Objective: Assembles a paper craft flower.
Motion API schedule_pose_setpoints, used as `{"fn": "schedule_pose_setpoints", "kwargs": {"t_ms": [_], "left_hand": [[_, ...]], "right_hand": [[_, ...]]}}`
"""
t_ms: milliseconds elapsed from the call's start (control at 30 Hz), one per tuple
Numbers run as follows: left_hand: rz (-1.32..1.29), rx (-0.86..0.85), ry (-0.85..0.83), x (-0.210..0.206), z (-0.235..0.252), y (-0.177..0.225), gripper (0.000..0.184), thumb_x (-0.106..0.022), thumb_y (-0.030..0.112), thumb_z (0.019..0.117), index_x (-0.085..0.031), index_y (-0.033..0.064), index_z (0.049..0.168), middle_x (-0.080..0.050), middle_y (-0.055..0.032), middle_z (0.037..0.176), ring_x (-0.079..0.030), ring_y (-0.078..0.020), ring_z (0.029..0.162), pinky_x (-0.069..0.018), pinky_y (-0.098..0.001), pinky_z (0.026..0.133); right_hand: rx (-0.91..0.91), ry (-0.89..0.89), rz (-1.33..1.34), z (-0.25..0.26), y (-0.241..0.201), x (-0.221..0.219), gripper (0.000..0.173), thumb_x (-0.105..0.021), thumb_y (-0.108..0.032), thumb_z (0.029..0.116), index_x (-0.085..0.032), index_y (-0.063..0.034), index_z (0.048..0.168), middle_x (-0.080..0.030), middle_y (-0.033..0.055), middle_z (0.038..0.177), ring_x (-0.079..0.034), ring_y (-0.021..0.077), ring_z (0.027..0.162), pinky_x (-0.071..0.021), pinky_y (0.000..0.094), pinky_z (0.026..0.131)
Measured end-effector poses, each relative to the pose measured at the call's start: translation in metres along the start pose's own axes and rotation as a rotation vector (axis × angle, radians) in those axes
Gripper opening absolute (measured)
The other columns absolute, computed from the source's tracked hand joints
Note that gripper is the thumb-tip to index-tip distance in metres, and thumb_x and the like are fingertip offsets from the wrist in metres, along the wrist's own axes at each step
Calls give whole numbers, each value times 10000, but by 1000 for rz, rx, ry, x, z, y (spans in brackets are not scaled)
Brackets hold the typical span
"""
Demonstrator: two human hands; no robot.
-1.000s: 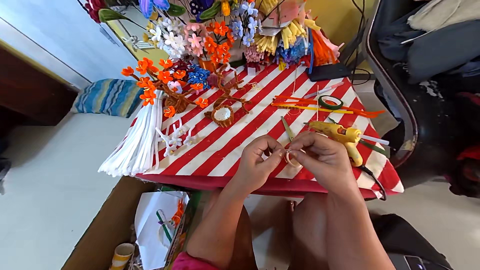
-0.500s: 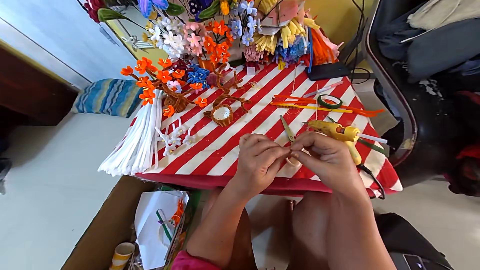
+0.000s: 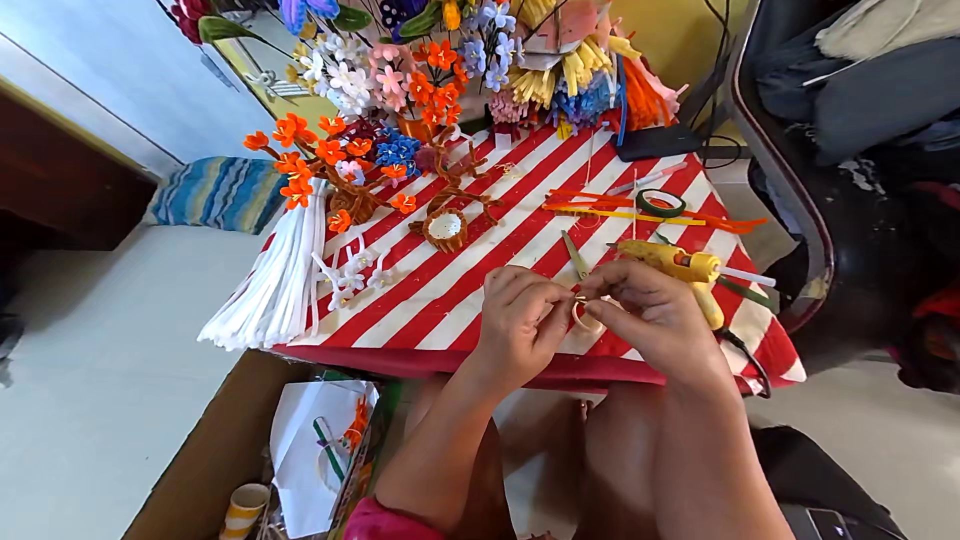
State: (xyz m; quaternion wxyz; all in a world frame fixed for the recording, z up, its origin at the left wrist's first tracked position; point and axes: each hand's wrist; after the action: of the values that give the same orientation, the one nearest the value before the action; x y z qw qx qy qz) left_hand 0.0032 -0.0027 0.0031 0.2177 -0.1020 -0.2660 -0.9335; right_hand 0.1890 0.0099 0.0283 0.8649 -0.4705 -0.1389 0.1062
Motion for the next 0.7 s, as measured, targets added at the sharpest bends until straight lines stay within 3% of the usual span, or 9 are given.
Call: {"fn": "schedule_pose_setpoints", "kwargs": {"t_ms": [233,700], "left_hand": [[-17,19,-45,-1,-1,1,74,-628,154,973,-669,104,936,-690,-14,884,-631,-118,922,-446,-337,966],[-75,48,-59,-2,-1,1,79,-602,130,968,-656,85,932,-676,-29,874,-627,-120,916,-453,-335,966]], "right_hand": [[40,44,8,0,2,-5,138,-635,-5,903,-719,-70,990,-716,-56,943,-672,17,879,-578,206,826],[26,59,8,0,0,-4,170,-601,3,899,-695,-70,1021,-707,-71,954,-664,2,874,-572,192,815]]}}
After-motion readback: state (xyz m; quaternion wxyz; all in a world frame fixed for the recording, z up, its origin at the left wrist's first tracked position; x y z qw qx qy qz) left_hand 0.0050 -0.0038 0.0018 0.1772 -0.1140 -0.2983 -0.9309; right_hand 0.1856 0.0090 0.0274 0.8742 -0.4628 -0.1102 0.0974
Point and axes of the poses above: each hand's wrist, its own z-axis towards the middle knuckle, its own x-axis out of the back of the hand, y = z × x
